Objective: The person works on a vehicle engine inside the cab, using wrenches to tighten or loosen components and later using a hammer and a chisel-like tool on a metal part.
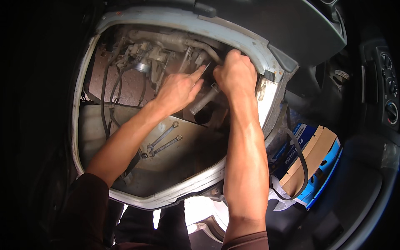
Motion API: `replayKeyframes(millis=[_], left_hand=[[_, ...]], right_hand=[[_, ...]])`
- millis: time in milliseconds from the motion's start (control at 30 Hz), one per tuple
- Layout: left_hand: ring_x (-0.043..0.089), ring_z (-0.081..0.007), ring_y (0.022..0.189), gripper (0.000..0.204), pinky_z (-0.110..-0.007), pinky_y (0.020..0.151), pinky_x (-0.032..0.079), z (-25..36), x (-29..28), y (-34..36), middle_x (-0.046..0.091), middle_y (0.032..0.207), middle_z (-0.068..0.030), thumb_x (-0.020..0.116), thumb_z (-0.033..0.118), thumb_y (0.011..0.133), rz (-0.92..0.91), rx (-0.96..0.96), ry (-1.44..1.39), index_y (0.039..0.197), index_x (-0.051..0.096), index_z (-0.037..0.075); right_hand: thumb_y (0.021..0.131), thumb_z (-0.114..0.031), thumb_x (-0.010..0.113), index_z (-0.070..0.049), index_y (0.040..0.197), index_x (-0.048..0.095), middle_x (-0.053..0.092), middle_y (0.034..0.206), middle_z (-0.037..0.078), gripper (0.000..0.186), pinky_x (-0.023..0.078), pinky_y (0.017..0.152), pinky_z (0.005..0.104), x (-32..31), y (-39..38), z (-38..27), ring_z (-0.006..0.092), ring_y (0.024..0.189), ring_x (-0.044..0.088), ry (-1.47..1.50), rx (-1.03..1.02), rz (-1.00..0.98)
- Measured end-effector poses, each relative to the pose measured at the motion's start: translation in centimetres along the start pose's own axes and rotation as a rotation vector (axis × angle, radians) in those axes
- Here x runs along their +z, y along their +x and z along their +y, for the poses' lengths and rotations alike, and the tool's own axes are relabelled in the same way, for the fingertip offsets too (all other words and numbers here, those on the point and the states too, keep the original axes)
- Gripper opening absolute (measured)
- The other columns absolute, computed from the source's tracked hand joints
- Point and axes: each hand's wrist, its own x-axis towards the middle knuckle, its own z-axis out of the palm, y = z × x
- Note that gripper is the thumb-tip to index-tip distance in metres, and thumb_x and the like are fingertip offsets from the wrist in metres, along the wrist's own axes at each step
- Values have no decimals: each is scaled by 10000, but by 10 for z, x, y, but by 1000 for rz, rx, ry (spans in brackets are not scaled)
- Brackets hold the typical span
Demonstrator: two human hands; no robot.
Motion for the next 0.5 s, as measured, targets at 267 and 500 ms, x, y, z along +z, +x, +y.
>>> replayKeyframes(millis=[267,500], left_hand=[[729,-435,693,469,-510,718,599,12,-15,14,687,708,-285,606,78,905,-192,100,88,1256,613,-233],[705,-504,780,238,-550,761,573,36,-68,62,648,754,-349,645,108,827,-218,-100,-155,736,688,-107]], right_hand=[[831,-169,756,85,1067,727,748,1056,316,348,579,962,498,-2,-1,-3,454,1066,728,-9,30,-25],[829,-187,754,88,1048,739,742,1073,321,352,563,981,505,-2,2,-5,460,1089,717,11,59,1]])
